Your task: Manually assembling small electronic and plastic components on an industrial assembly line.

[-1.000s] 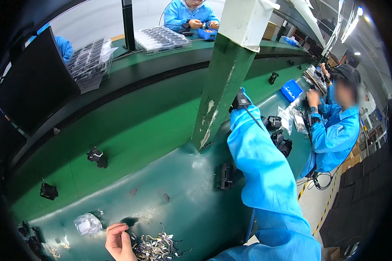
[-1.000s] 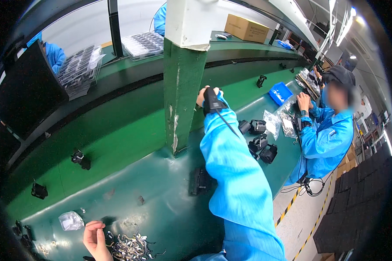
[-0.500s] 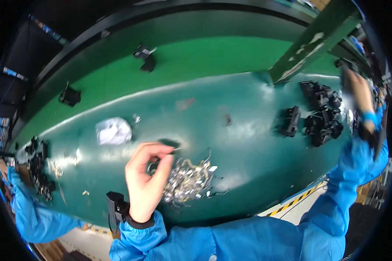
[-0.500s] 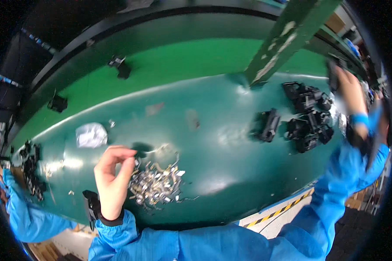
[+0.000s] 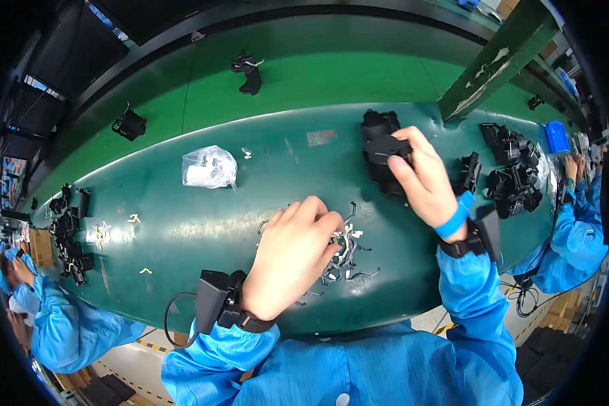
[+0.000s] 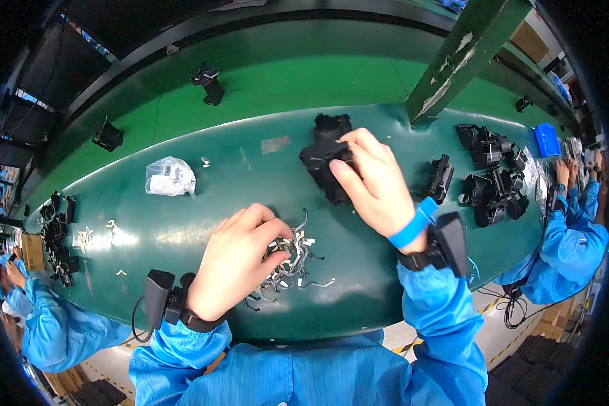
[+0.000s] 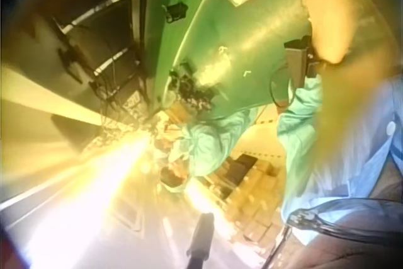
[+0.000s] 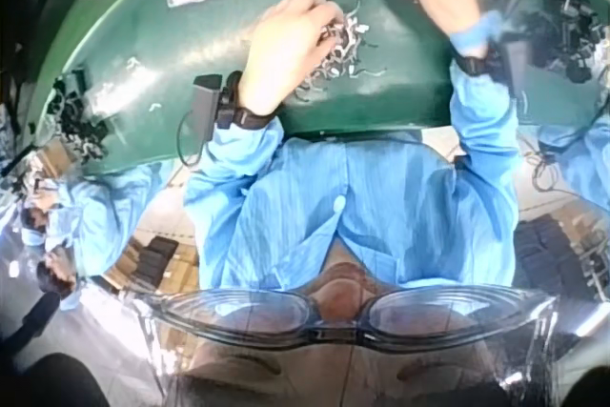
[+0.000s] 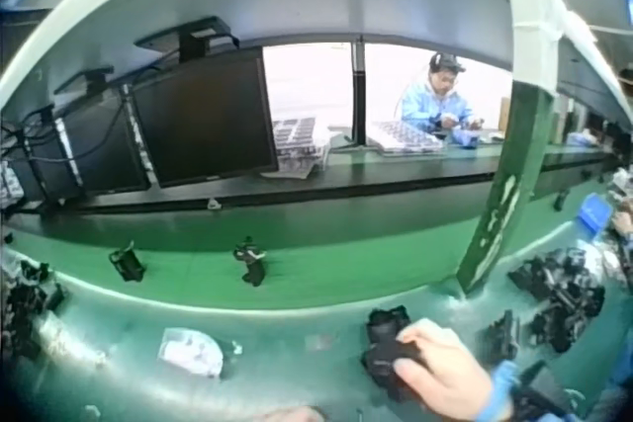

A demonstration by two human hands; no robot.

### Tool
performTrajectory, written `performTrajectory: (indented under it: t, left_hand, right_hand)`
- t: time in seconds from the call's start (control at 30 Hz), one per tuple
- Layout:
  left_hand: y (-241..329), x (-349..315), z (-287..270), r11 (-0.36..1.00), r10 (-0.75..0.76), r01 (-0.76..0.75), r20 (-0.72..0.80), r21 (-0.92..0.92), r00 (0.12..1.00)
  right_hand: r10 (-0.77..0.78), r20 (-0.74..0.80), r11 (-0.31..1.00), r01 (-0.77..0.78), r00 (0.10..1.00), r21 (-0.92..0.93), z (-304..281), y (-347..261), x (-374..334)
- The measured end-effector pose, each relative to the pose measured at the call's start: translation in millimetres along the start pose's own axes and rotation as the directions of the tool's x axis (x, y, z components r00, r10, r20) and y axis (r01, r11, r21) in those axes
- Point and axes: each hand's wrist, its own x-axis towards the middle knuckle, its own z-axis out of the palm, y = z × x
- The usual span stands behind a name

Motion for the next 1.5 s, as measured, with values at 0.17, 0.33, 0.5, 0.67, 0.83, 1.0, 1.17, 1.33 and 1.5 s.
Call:
performTrajectory:
  t: [0.17, 0.33, 0.5, 0.67, 0.83, 1.0, 1.17, 1.33, 1.5]
  left_hand:
    - [-2.1, 5.8, 10.7, 1.000, 0.003, -0.003, -0.015, -0.006, 1.000]
    - [-7.7, 6.1, 14.4, 0.998, 0.042, -0.042, -0.012, -0.037, 0.999]
    - [-16.6, 7.3, 6.7, 0.962, -0.023, 0.012, -0.040, -0.274, 0.999]
    - [-17.7, 8.7, -5.7, 0.919, -0.225, 0.135, -0.210, -0.371, 0.951]
    - [-26.0, 5.5, -5.3, 0.879, -0.298, 0.159, -0.257, -0.450, 0.919]
    - [-22.4, 7.2, -5.5, 0.898, -0.262, 0.109, -0.322, -0.425, 0.910]
    - [-16.7, 1.2, -9.9, 0.859, -0.253, 0.126, -0.198, -0.495, 0.947]
    - [-13.7, -2.9, -13.3, 0.620, -0.288, 0.188, 0.001, -0.761, 0.957]
    - [-21.9, -1.5, -0.7, 0.548, -0.334, 0.078, -0.132, -0.833, 0.933]
  right_hand:
    - [-0.004, 0.050, 0.979, 0.014, 0.999, -0.204, 6.3, 16.1, 2.2]
    - [-0.114, -0.240, 0.965, 0.050, 0.964, -0.258, -5.4, 4.8, -3.4]
    - [-0.184, -0.405, 0.975, 0.115, 0.896, -0.188, -7.7, -29.0, -23.5]
    - [0.047, 0.217, 0.978, -0.001, 0.975, -0.207, 15.6, -55.3, -32.3]
    - [0.059, 0.337, 0.952, 0.049, 0.940, -0.303, 23.5, -47.7, -36.1]
    - [0.046, 0.382, 0.976, 0.040, 0.923, -0.213, 16.5, -39.0, -34.3]
    - [0.057, 0.363, 0.997, -0.033, 0.930, -0.073, 11.1, -47.5, -22.6]
    - [0.000, 0.279, 0.998, -0.016, 0.960, 0.058, 22.4, -66.1, -9.6]
    - [0.053, 0.242, 0.961, -0.116, 0.969, 0.253, 33.6, -62.0, -8.8]
